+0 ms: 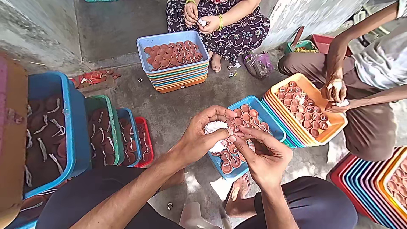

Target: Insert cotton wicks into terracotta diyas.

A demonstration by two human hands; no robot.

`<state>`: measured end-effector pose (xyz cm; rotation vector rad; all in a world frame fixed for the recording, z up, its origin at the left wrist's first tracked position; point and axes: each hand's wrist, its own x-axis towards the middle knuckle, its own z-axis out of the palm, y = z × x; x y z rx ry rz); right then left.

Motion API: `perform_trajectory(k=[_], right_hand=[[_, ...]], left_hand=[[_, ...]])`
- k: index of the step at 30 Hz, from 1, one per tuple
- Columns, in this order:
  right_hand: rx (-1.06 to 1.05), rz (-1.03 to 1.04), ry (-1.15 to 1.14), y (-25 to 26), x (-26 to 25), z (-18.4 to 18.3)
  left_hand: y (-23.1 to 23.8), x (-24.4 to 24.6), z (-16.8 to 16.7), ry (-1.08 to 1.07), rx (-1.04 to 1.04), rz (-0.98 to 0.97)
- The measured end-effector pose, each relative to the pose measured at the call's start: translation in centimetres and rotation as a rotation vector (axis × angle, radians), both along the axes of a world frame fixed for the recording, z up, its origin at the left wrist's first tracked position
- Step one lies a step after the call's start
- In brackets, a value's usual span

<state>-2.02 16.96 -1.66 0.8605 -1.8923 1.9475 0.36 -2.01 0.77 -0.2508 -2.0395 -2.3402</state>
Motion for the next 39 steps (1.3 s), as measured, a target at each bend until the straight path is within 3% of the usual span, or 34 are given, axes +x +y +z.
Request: perform_trajectory(k=[14,25,39], right_hand=[[0.141,-0.068,0.225,0.2,-0.2,-0.6],[-0.093,0.1,-0.221,1.0,-0.9,0.0],[-0.027,0.058,-0.24,1.5,-1.9,0.2]], left_hand=[[-0.2,0.0,-0.1,-0.05,0.028,-0.034],[-0.4,-0.1,0.3,-0.081,-0.014,-0.113],[-0.6,-0.5,-1.0,0.007,-0.222,-0.156]])
